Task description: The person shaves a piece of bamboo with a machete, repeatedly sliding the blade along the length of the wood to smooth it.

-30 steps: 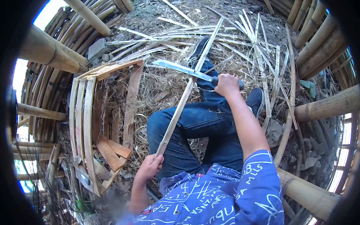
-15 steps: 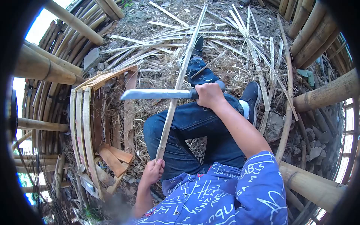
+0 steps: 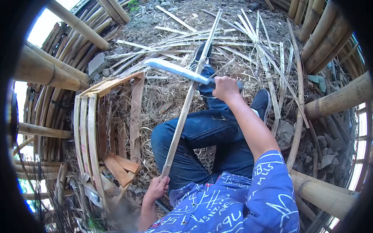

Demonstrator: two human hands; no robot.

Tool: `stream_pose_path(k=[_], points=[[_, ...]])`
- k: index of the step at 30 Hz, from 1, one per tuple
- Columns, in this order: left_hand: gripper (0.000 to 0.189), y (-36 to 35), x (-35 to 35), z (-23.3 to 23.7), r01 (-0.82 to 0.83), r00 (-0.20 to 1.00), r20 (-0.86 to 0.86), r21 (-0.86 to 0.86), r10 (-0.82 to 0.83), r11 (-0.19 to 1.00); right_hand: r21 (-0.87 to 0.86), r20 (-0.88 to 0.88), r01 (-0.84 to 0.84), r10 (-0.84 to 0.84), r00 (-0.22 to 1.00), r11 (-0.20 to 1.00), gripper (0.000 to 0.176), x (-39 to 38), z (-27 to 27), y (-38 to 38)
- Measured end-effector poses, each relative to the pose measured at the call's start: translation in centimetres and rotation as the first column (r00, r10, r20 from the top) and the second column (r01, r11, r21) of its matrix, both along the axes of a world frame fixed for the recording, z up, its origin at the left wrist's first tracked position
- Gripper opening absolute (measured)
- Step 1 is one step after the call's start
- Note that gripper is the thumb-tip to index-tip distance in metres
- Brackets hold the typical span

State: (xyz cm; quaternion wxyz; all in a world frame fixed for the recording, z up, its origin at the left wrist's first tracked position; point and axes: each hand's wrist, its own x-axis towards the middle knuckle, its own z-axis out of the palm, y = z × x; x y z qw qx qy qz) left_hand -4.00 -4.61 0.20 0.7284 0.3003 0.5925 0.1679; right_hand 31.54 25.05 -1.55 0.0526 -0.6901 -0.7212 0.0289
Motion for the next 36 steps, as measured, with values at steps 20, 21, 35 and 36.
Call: stream_pose_path(k=[20,21,35,36], points=[[0.022,-6.2,-2.4,-1.7,-0.03,0.999,0.031,-0.004,0.031,1.0,0.079,-0.17,0.221,-0.205,0.964,0.972,0.022,4.7,1.0,-3.0],[0.022,-5.7,-1.9,-1.4,-0.03,0.998,0.048,0.041,0.028,0.999,0.099,-0.213,0.192,-0.168,0.963,0.976,0.021,4.0,0.7,-3.9],[0.03,2.5,3.2,1.2,-0.122,0.981,-0.117,0.246,0.154,0.962,0.082,-0.383,-0.292,0.301,0.874,0.953,0.026,-8.3,3.8,-13.1],[0.037,3.5,3.4,2.1,-0.175,0.981,-0.053,0.15,0.185,0.973,0.049,-0.397,-0.307,0.3,0.867,0.95,0.034,-8.7,4.4,-12.9]])
